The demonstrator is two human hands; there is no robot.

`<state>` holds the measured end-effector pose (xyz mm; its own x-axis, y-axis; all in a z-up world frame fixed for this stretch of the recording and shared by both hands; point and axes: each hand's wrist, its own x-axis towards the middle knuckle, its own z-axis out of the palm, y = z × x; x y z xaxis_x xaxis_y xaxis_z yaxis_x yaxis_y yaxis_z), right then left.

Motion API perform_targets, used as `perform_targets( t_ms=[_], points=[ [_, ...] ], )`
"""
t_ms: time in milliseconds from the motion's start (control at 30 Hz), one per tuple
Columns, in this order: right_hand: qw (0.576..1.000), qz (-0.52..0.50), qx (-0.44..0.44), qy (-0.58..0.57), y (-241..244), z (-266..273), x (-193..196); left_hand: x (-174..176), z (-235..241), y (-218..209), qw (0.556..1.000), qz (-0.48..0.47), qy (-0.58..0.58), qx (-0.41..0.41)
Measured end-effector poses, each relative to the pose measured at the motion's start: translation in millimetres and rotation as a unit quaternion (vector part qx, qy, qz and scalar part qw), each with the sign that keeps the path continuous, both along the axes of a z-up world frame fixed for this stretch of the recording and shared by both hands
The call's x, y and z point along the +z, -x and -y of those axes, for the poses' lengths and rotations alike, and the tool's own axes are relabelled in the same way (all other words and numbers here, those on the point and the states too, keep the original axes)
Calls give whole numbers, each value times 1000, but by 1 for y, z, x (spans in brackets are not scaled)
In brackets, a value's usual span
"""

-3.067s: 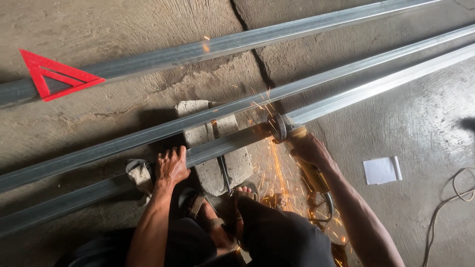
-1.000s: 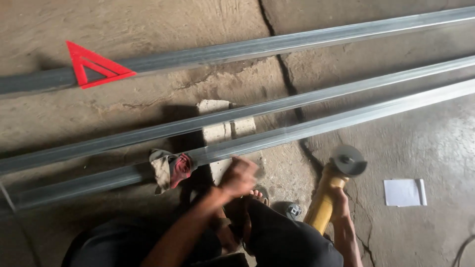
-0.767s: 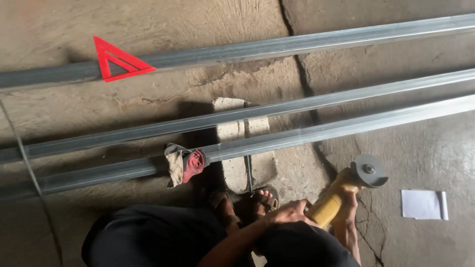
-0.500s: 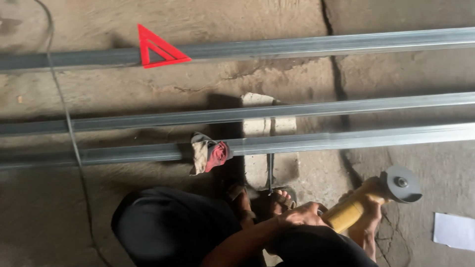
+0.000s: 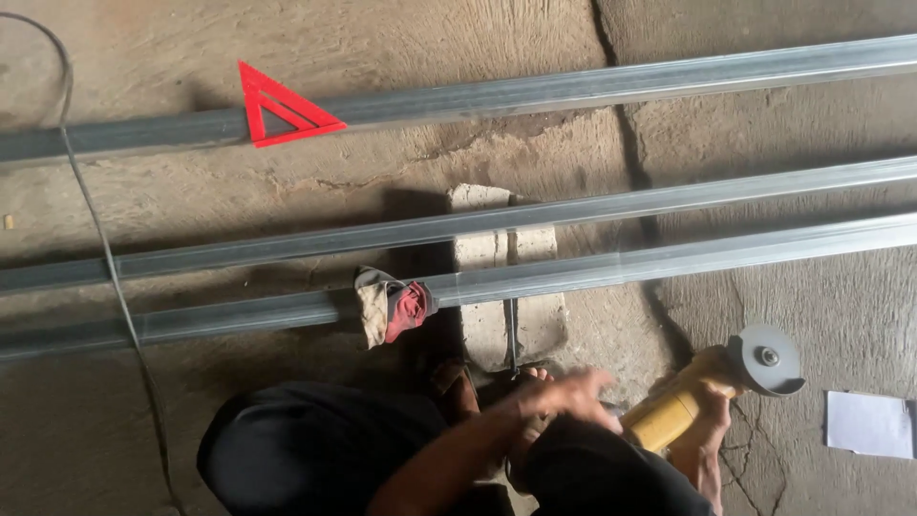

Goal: Cutting metal bars to length using a handheld angle grinder on the floor.

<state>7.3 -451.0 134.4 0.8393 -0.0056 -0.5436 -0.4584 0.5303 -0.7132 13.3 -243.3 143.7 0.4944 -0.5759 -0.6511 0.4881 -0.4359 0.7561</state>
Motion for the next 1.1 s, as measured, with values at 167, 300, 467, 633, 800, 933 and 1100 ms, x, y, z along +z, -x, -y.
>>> perform_targets(
  t_ms=[167, 300, 467, 633, 800, 933, 1100],
  points=[
    [999, -30, 23, -2, 31, 35, -7, -46, -188, -50, 885, 114, -167, 419],
    [998, -56, 18, 4, 60, 82, -8, -58, -376, -13, 729, 231, -607, 216],
    [997, -82, -8, -12, 57, 96, -38, -106, -484, 58, 736, 120, -658, 104],
    [993, -98, -62, -26, 20, 98, -70, -98, -494, 28, 728, 136, -666, 89],
    [995, -81, -65, 5, 28, 102, -76, -89, -495, 20, 729, 68, -680, -41],
    [995, -71, -68, 18, 37, 113, -87, -82, -479, 5, 725, 64, -681, -75],
    [983, -138, -117, -12, 45, 127, -91, -80, -445, -24, 725, 110, -665, -142]
  ],
)
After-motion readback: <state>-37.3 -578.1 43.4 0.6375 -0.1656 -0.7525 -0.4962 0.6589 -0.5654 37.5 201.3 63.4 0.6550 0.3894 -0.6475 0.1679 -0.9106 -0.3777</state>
